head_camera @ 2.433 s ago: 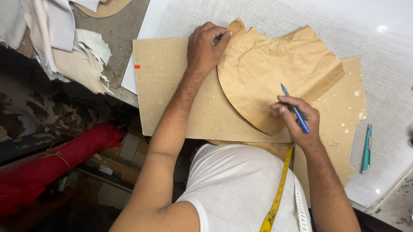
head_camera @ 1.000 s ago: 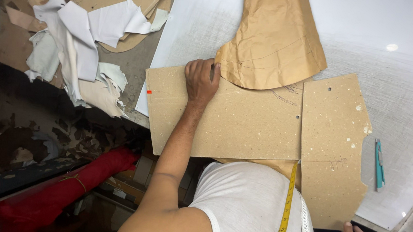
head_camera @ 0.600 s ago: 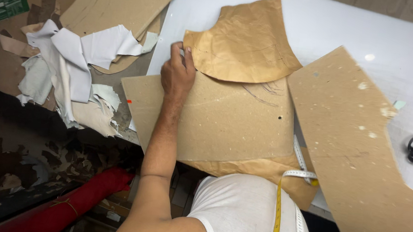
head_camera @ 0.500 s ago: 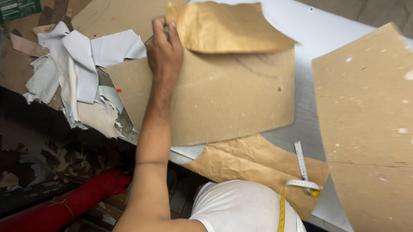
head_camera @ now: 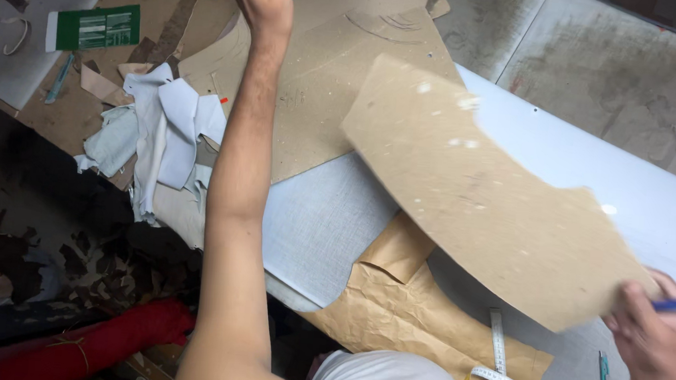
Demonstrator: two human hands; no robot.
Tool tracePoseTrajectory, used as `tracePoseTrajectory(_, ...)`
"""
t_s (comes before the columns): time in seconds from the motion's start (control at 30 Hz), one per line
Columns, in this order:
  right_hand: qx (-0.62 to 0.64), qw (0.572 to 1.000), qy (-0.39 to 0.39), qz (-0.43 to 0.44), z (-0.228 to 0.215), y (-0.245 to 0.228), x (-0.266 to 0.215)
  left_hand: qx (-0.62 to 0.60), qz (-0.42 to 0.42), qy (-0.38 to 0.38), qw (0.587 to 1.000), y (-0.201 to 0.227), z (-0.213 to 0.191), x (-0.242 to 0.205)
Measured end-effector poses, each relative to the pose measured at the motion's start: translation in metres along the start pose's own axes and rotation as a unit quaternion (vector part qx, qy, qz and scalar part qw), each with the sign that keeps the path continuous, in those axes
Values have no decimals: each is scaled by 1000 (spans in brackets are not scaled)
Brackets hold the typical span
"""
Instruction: The person measures and marks lines on a brown paper pattern using a measuring tape, pen, and utility knife. They then place a cardboard template over the paper and trace its outline before cutting along the marked lines to separate the pattern piece.
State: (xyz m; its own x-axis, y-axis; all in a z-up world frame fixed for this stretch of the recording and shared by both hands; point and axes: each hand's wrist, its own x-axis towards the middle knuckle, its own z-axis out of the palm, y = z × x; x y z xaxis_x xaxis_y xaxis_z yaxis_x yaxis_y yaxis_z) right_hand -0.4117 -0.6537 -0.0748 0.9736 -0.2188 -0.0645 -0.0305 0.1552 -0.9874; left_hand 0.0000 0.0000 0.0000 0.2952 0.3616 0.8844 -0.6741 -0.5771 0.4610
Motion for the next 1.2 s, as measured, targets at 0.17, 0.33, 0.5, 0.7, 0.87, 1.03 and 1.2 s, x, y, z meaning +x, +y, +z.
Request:
tracePoseTrajectory(0.17, -75, 992, -83, 58, 140, -7, 120, -250, -67, -71, 963, 147, -47, -21)
tracePoseTrajectory(0.33, -120, 985, -21, -124, 218, -34, 191, -383, -225, -154, 883, 239, -58, -67)
tracePoseTrajectory(0.5, -116, 991, -58, 20, 193, -23, 133, -486, -351, -221, 769, 302, -19, -145)
tracePoseTrajectory(0.7, 214, 951, -69, 212, 128, 0, 14, -601, -477, -291, 571, 395, 43, -228)
tracePoseTrajectory(0.87, 328, 925, 36, 191, 71, 13, -37, -590, -544, -301, 515, 430, 64, -279)
tracePoseTrajectory(1.03, 248, 966, 69, -14, -17, 12, -63, -504, -499, -270, 651, 399, 72, -328)
tracePoseTrajectory(1.2, -125, 956, 261, 47, -54, 25, -59, -289, -473, -353, 754, 353, 52, -352)
